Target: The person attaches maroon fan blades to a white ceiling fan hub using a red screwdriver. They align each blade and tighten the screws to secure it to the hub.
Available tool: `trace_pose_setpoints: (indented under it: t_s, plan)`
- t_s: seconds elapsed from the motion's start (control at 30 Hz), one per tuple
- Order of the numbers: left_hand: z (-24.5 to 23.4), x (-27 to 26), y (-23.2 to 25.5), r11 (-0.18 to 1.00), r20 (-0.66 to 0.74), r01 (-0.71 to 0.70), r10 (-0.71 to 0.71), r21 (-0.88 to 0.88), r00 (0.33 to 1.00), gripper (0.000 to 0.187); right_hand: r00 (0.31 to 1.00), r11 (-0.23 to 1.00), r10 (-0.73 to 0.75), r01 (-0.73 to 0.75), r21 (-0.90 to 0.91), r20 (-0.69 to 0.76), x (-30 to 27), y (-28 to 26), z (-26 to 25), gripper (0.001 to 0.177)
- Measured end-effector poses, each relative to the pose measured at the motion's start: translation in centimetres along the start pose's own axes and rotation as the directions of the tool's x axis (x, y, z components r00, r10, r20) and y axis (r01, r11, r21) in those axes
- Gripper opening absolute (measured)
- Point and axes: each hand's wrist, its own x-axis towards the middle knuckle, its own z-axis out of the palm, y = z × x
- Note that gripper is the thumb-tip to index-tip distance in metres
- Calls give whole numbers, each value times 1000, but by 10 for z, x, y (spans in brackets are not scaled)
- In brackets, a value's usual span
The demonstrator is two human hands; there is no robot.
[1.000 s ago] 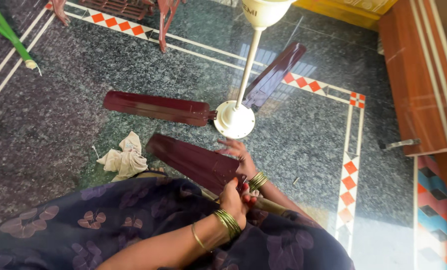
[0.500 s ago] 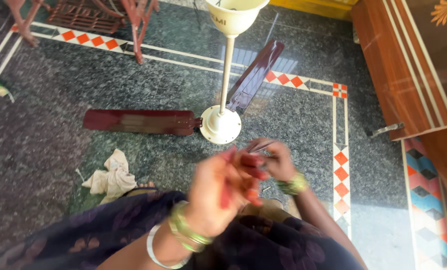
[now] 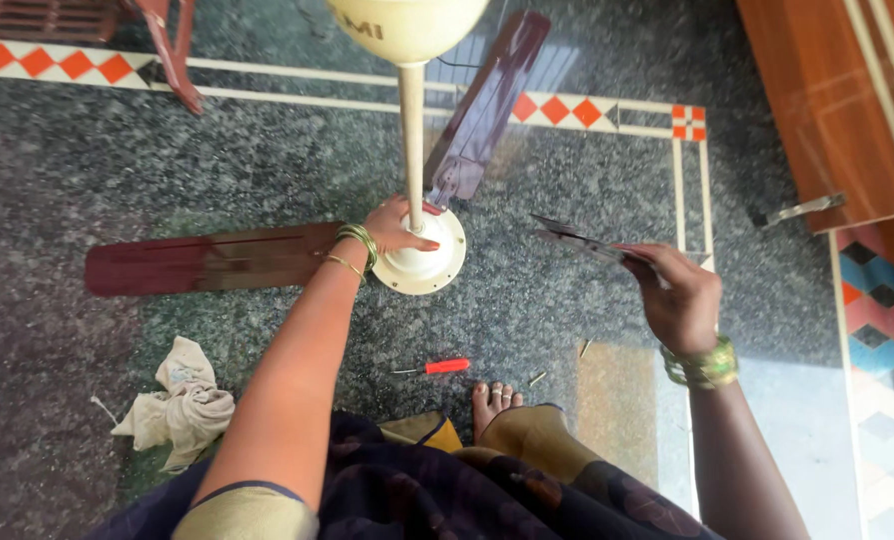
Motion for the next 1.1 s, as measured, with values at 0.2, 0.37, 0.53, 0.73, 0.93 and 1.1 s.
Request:
trace_pose_setpoints:
  t_s: [0.2, 0.37, 0.53, 0.73, 0.93, 1.1]
  plan:
    - [29, 0, -11, 998, -343, -34, 15, -49, 939, 47, 987, 941, -125, 151, -303, 101, 11, 21, 55, 23]
    - [31, -15, -5, 920, -463, 229, -362, -319, 809, 48, 975, 893, -156, 207, -400, 157, 0, 50, 98, 32]
    - [47, -23, 1, 934, -629, 309, -349, -176, 695, 50, 961, 857, -168, 253, -449, 220, -21, 86, 134, 39]
    - [35, -3, -38, 972, -314, 219, -234, -84, 920, 98, 892, 837, -11, 255, -485, 451, -37, 113, 180, 58]
    - [-1, 22, -50, 986, 227, 166, -161, 0, 961, 103, 890, 848, -60, 284, -447, 452, -55, 108, 206, 68]
    - [2, -4, -38, 987, -48, 112, -118, -113, 992, 81, 871, 856, 7, 249, -454, 491, -49, 97, 213, 71]
